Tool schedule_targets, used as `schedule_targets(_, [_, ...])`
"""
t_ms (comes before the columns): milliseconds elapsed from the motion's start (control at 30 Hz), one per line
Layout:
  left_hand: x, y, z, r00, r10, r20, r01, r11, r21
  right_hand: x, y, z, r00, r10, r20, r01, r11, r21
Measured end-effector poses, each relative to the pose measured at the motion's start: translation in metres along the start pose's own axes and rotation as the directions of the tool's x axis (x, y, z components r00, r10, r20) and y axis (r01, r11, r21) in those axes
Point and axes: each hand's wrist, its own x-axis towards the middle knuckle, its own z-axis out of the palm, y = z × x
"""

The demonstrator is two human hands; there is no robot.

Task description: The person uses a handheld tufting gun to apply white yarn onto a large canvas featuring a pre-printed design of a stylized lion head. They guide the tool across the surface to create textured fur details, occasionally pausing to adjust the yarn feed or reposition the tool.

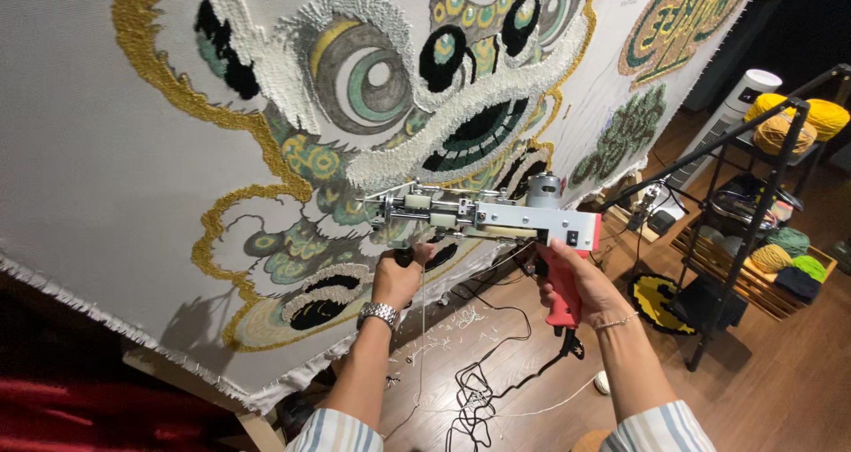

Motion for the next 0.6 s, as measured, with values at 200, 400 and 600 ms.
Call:
schedule_targets(200, [-0.003,0.008,-0.003,0.998,0.025,-0.052,-0.02,0.994,0.103,0.004,0.004,-0.007,0.999,-0.03,-0.018,0.03,1.0,-0.006])
schedule_targets(400, [0.0,0.006,-0.01,1.0,-0.002,-0.024,0.002,1.0,-0.006,-0.006,0.001,0.008,0.997,-0.002,0.071,-0.001,0.999,0.039])
schedule_targets(600, [0.027,0.013,-0.031,0.994,0.094,-0.058,-0.098,0.993,-0.073,-0.007,0.002,0.036,0.995,-0.019,0.095,0.025,0.997,-0.07])
